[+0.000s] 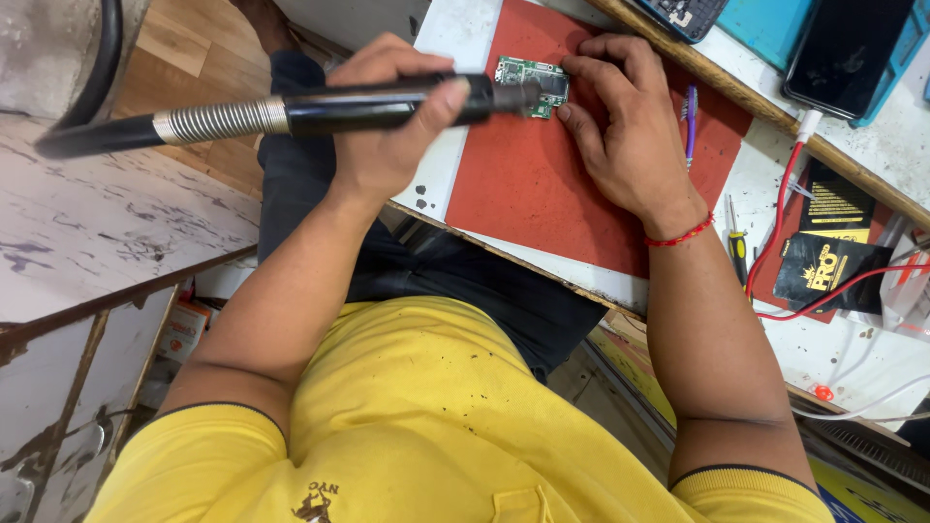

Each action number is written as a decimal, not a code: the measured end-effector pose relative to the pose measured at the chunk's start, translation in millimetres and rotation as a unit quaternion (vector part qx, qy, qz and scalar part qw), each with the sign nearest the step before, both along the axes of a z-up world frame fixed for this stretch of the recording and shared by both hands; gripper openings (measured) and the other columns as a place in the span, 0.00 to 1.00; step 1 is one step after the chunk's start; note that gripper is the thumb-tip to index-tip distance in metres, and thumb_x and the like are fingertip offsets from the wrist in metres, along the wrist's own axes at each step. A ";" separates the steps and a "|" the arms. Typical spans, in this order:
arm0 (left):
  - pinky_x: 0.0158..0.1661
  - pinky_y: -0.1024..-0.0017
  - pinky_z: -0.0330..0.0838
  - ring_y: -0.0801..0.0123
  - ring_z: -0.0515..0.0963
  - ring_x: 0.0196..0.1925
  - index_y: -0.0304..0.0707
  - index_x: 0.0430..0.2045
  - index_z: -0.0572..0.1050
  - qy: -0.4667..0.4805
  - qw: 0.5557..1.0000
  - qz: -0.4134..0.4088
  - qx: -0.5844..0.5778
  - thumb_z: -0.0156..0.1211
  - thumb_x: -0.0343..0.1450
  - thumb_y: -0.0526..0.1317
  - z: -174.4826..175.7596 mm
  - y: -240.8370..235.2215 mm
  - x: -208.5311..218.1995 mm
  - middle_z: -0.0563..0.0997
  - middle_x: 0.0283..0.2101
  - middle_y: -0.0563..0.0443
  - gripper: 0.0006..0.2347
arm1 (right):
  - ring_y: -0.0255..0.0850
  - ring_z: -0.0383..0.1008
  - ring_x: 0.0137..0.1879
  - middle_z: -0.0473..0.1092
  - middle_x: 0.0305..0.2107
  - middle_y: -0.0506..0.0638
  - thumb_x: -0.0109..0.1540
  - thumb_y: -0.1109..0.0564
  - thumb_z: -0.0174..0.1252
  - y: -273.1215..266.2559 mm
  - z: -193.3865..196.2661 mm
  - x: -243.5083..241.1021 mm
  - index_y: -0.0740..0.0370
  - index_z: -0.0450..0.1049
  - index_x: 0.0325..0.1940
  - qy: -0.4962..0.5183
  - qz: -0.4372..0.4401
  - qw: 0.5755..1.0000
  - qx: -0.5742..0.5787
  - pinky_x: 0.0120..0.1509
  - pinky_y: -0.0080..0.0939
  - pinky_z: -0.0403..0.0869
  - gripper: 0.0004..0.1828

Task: The person sits on the floor and uses a purple toothbrush to scrub a small green circuit board placed on a red mat. They then use a black handheld vacuum cleaner to remove debris from the board's surface.

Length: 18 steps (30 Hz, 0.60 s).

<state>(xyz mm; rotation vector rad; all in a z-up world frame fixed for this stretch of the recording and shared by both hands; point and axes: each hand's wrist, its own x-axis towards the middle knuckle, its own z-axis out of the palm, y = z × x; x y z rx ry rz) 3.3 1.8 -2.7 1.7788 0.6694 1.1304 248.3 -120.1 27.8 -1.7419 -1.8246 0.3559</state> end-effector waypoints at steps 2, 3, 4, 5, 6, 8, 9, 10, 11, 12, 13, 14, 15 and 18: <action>0.37 0.77 0.73 0.72 0.80 0.37 0.31 0.37 0.81 0.001 1.000 0.001 -0.010 0.69 0.76 0.49 -0.7 0.8 -0.8 0.79 0.35 0.50 0.15 | 0.54 0.68 0.67 0.66 0.61 0.57 0.67 0.64 0.69 -0.9 0.6 0.2 0.65 0.74 0.63 0.000 -0.001 1.000 -0.001 0.71 0.48 0.71 0.20; 0.37 0.77 0.73 0.72 0.80 0.36 0.31 0.37 0.81 0.000 1.000 -0.020 -0.004 0.69 0.75 0.49 -0.4 3.6 -1.1 0.80 0.35 0.50 0.15 | 0.54 0.68 0.68 0.66 0.61 0.57 0.67 0.64 0.69 -1.0 0.3 0.5 0.66 0.74 0.62 0.002 -0.001 1.000 0.000 0.71 0.48 0.71 0.20; 0.36 0.77 0.72 0.72 0.79 0.36 0.31 0.37 0.81 -0.001 0.999 -0.040 0.002 0.69 0.75 0.49 -0.1 5.2 -0.9 0.80 0.35 0.50 0.15 | 0.54 0.67 0.68 0.66 0.61 0.57 0.66 0.64 0.69 -0.6 -0.2 0.7 0.66 0.74 0.61 0.004 -0.001 1.000 0.002 0.71 0.48 0.71 0.20; 0.37 0.77 0.72 0.72 0.79 0.37 0.31 0.37 0.81 -0.011 1.000 -0.018 -0.013 0.69 0.75 0.49 0.0 3.0 -0.5 0.80 0.35 0.50 0.15 | 0.54 0.67 0.68 0.66 0.61 0.57 0.66 0.65 0.69 0.1 -0.4 0.6 0.67 0.74 0.60 0.006 0.004 1.000 0.002 0.71 0.49 0.71 0.19; 0.38 0.76 0.73 0.71 0.79 0.37 0.30 0.38 0.81 -0.021 0.999 0.004 -0.028 0.70 0.76 0.48 0.3 -0.4 0.3 0.79 0.36 0.49 0.16 | 0.54 0.67 0.68 0.66 0.61 0.57 0.66 0.64 0.68 -0.4 0.1 0.4 0.67 0.74 0.61 0.008 0.005 1.000 0.000 0.71 0.48 0.71 0.20; 0.39 0.76 0.73 0.70 0.80 0.38 0.29 0.38 0.81 -0.022 0.999 0.004 -0.031 0.70 0.76 0.48 3.4 -0.7 -0.8 0.79 0.37 0.48 0.15 | 0.53 0.68 0.68 0.65 0.61 0.57 0.66 0.64 0.68 0.4 1.5 0.8 0.66 0.74 0.63 0.012 0.002 1.000 0.001 0.71 0.48 0.71 0.21; 0.39 0.76 0.72 0.70 0.80 0.38 0.30 0.38 0.81 -0.014 0.999 -0.021 -0.021 0.70 0.75 0.47 5.2 2.1 -1.8 0.80 0.37 0.48 0.15 | 0.54 0.67 0.67 0.66 0.61 0.57 0.66 0.64 0.68 0.5 1.8 1.4 0.66 0.74 0.62 0.007 -0.002 1.000 0.002 0.71 0.48 0.71 0.21; 0.39 0.75 0.72 0.69 0.80 0.39 0.30 0.38 0.81 -0.007 0.999 -0.046 -0.010 0.70 0.75 0.47 6.0 4.8 -1.1 0.80 0.37 0.48 0.14 | 0.54 0.67 0.67 0.66 0.60 0.57 0.65 0.64 0.69 1.1 1.1 0.8 0.66 0.75 0.62 0.001 -0.006 1.000 0.003 0.70 0.49 0.71 0.21; 0.39 0.75 0.72 0.70 0.80 0.38 0.30 0.38 0.81 -0.003 1.000 -0.030 -0.003 0.70 0.75 0.46 5.2 3.3 0.1 0.80 0.37 0.48 0.14 | 0.55 0.67 0.67 0.66 0.60 0.57 0.65 0.64 0.69 0.5 0.8 0.3 0.66 0.75 0.61 -0.003 -0.003 1.000 -0.001 0.70 0.49 0.70 0.21; 0.39 0.74 0.72 0.70 0.80 0.37 0.30 0.38 0.82 0.001 1.000 -0.014 0.004 0.70 0.75 0.46 4.1 1.9 1.3 0.80 0.36 0.48 0.14 | 0.54 0.67 0.67 0.66 0.60 0.57 0.65 0.64 0.69 -0.6 1.0 0.5 0.66 0.75 0.62 0.000 -0.004 1.000 0.000 0.70 0.49 0.71 0.21; 0.40 0.74 0.73 0.70 0.80 0.36 0.30 0.38 0.82 0.006 1.000 0.004 0.011 0.71 0.75 0.46 3.8 1.0 0.9 0.80 0.36 0.47 0.14 | 0.54 0.68 0.67 0.66 0.60 0.57 0.66 0.64 0.68 -0.5 1.2 0.7 0.66 0.74 0.62 0.005 -0.002 1.000 0.001 0.71 0.48 0.71 0.21; 0.40 0.74 0.73 0.70 0.80 0.36 0.30 0.38 0.82 0.000 1.000 0.002 0.003 0.71 0.76 0.46 4.2 0.6 -0.8 0.80 0.37 0.47 0.14 | 0.54 0.68 0.68 0.66 0.61 0.57 0.67 0.64 0.68 0.0 1.1 0.4 0.66 0.74 0.63 0.009 -0.001 1.000 0.002 0.72 0.48 0.71 0.20; 0.41 0.74 0.73 0.70 0.80 0.37 0.29 0.39 0.82 -0.007 1.000 -0.003 -0.003 0.70 0.76 0.46 5.1 2.4 -1.2 0.80 0.37 0.47 0.14 | 0.54 0.68 0.67 0.66 0.60 0.57 0.66 0.64 0.68 0.9 0.9 0.5 0.66 0.74 0.63 0.007 -0.004 1.000 0.003 0.71 0.48 0.71 0.21; 0.40 0.74 0.73 0.69 0.80 0.38 0.30 0.38 0.82 0.004 1.000 -0.025 0.018 0.71 0.75 0.46 6.2 1.8 -2.8 0.80 0.36 0.47 0.14 | 0.54 0.68 0.67 0.66 0.60 0.57 0.65 0.64 0.69 0.0 0.2 -1.2 0.65 0.75 0.62 0.000 -0.009 1.000 0.000 0.71 0.48 0.71 0.21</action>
